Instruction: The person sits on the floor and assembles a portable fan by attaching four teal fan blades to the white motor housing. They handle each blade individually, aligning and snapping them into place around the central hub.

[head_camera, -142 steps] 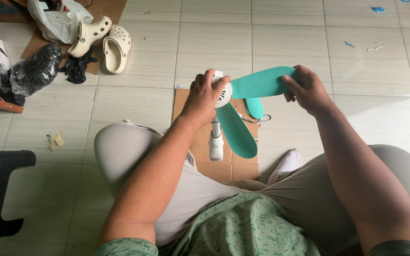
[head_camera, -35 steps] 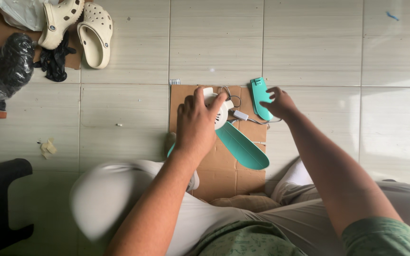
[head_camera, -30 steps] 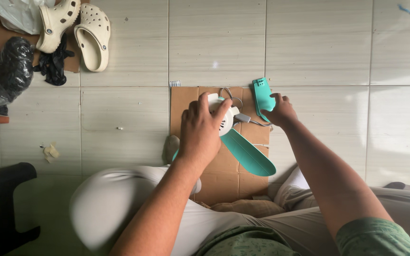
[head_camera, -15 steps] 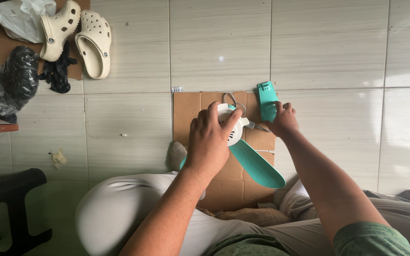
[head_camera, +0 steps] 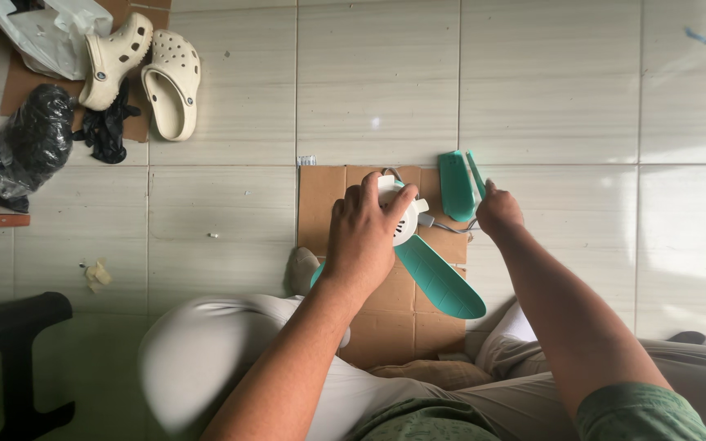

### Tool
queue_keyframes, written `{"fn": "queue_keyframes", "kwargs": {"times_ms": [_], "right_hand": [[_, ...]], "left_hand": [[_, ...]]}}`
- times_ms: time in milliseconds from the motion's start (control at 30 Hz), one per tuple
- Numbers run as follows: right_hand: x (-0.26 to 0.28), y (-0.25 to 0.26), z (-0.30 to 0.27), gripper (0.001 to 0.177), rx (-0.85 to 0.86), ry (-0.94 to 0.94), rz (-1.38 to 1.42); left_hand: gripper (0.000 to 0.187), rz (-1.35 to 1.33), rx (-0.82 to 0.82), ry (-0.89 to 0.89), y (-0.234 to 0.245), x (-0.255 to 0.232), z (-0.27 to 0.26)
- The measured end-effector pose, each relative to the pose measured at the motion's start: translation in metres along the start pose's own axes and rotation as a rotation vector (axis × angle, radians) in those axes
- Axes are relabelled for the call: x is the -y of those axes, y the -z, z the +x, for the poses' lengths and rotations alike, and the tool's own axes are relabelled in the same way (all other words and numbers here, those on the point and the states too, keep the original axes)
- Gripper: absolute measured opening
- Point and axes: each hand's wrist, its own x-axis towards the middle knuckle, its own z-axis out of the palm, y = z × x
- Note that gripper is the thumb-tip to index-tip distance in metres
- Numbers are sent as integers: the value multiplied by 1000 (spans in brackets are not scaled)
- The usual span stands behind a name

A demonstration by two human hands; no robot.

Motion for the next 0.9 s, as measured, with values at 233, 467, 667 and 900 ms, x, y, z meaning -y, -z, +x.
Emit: {"fn": "queue_keyframes", "kwargs": {"times_ms": [233,467,667,900], "right_hand": [[10,73,-15,34,-50,-44,219],[61,180,-59,44,-68,294,493],[84,245,-114,54,-38,623,743],[91,260,-182,18,-55,659,671]], "left_hand": [[72,21,-38,-7,4,-3,2],[79,-30,-93,3,22,-14,3],[76,-103,-161,39,34,-19,-6],[74,-162,-184,54,48,-22,-11]]}}
